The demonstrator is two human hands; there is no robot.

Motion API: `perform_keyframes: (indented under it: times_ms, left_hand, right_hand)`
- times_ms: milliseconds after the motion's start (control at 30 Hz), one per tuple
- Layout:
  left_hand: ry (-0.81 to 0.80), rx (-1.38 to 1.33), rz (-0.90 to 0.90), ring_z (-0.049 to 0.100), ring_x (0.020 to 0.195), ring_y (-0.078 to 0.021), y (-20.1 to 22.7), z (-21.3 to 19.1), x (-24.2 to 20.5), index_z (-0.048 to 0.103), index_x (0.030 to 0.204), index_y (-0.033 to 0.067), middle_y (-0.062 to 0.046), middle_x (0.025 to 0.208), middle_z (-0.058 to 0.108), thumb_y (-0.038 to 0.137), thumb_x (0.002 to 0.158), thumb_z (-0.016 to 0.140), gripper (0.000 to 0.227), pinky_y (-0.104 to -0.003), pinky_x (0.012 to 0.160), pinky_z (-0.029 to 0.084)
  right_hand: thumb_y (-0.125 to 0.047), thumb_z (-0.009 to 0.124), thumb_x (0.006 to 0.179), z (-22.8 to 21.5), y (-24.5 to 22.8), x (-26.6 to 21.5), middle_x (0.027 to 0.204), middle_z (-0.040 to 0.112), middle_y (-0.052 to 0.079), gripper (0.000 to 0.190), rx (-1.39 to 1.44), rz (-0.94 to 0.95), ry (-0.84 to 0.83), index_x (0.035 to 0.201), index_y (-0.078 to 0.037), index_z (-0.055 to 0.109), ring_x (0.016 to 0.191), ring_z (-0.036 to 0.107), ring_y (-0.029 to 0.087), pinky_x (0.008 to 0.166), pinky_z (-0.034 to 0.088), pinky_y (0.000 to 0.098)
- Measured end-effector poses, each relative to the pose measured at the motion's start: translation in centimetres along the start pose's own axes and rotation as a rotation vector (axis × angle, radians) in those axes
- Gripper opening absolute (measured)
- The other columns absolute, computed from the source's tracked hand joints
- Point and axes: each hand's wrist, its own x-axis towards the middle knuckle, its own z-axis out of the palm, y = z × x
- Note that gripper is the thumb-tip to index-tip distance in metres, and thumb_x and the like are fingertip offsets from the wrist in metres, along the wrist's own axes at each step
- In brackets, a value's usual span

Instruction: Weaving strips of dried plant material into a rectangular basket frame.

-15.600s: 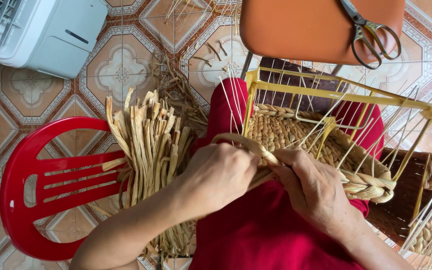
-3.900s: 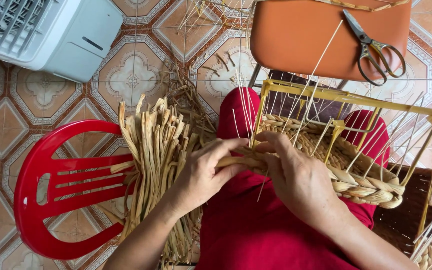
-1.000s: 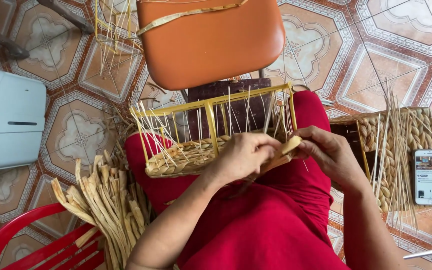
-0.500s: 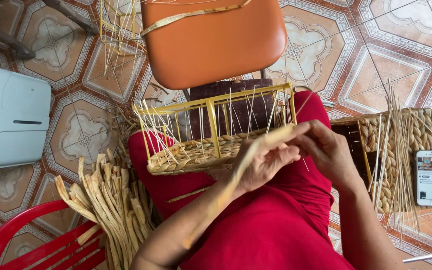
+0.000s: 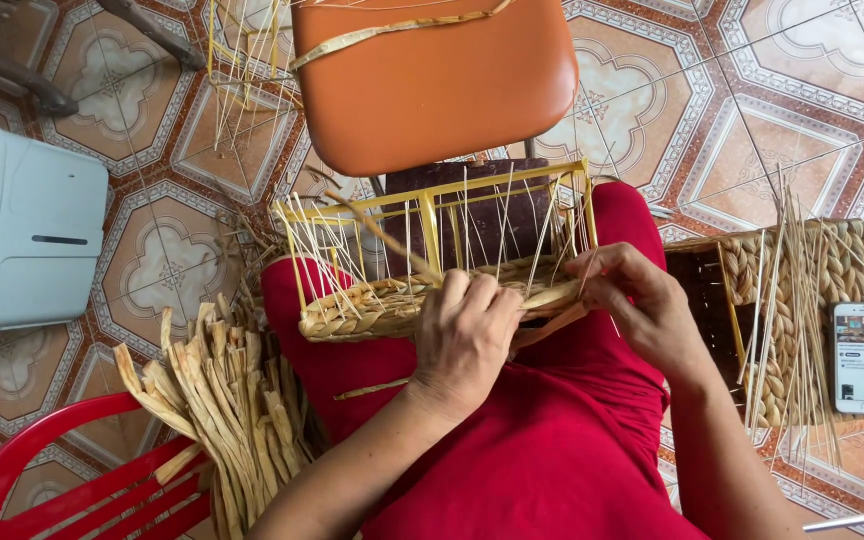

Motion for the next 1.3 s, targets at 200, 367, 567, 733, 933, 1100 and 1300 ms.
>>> perform_keyframes:
  times_ms: [200, 367, 567, 733, 933, 1100, 1300]
  left_hand:
    - [-0.051, -0.072, -0.024, 0.055, 0.074, -0.0152, -0.6, -0.6, -0.7, 0.073, 0.094, 0.0100, 0.000, 0.080, 0.064, 0.026, 0.082, 0.087, 0.024, -0.028, 0.059, 0.052]
    - [-0.014, -0.133, -0.013, 0.061, 0.075, -0.0130, -2.5, -0.9, -4.9, 0.076, 0.108, 0.0087, -0.002, 0.085, 0.070, 0.022, 0.088, 0.085, 0.026, -0.025, 0.058, 0.055]
    - [-0.121, -0.100, -0.078, 0.063, 0.075, -0.0139, -1.0, -5.4, -4.5, 0.075, 0.116, 0.0082, -0.004, 0.102, 0.074, 0.014, 0.085, 0.081, 0.032, -0.023, 0.055, 0.058]
    - [-0.037, -0.295, 0.063, 0.059, 0.076, -0.0233, 2.7, -1.7, -0.6, 0.061, 0.099, -0.0002, -0.012, 0.090, 0.057, 0.038, 0.074, 0.085, 0.051, -0.033, 0.059, 0.056]
    - [0.042, -0.060, 0.026, 0.064, 0.086, -0.0225, 3.7, 2.7, -0.4, 0.054, 0.101, 0.0040, -0.013, 0.096, 0.059, 0.007, 0.088, 0.066, 0.018, -0.032, 0.070, 0.060]
    - [-0.391, -0.678, -0.048, 0.064, 0.066, -0.0152, 4.1, -1.2, -0.5, 0.057, 0.106, 0.0034, -0.008, 0.078, 0.064, 0.016, 0.104, 0.069, 0.017, -0.028, 0.054, 0.055]
    - [-0.425, -0.567, -0.174, 0.062, 0.060, -0.0122, 0.0, -2.9, 0.2, 0.063, 0.125, 0.0092, -0.004, 0.078, 0.069, 0.020, 0.100, 0.072, 0.029, -0.026, 0.047, 0.051]
  right_hand:
    - [-0.005, 0.066, 0.095, 0.2, 0.9, 0.3, 0.105, 0.071, 0.005, 0.008, -0.003, 0.086, 0.030, 0.103, -0.004, 0.065, 0.089, 0.068, 0.008, 0.077, 0.061, 0.0260]
    - [-0.008, 0.065, 0.099, 0.8, 1.0, 1.2, 0.091, 0.071, 0.005, 0.005, 0.095, 0.216, 0.140, 0.103, -0.004, 0.064, 0.080, 0.069, 0.008, 0.071, 0.061, 0.0254]
    - [-0.009, 0.067, 0.098, 1.3, -0.4, 2.0, 0.081, 0.074, 0.005, 0.009, -0.200, 0.266, 0.158, 0.103, -0.003, 0.064, 0.070, 0.070, 0.010, 0.060, 0.058, 0.0262]
    - [-0.004, 0.066, 0.098, 1.2, 0.8, 1.7, 0.087, 0.075, 0.006, 0.006, -0.033, 0.241, 0.181, 0.103, -0.001, 0.063, 0.075, 0.071, 0.008, 0.061, 0.059, 0.0239]
    - [-0.003, 0.066, 0.098, 1.3, 0.9, 1.9, 0.089, 0.075, 0.006, 0.006, 0.064, 0.253, 0.224, 0.103, -0.002, 0.063, 0.080, 0.072, 0.008, 0.067, 0.062, 0.0232]
    - [-0.002, 0.070, 0.094, 1.6, -0.5, 2.7, 0.088, 0.077, 0.007, 0.008, -0.176, 0.257, 0.206, 0.101, -0.002, 0.067, 0.082, 0.073, 0.010, 0.070, 0.061, 0.0261]
    - [-0.006, 0.068, 0.094, 0.7, -0.7, 2.7, 0.086, 0.078, 0.005, 0.005, -0.177, 0.295, 0.137, 0.099, -0.005, 0.067, 0.078, 0.076, 0.010, 0.068, 0.063, 0.0252]
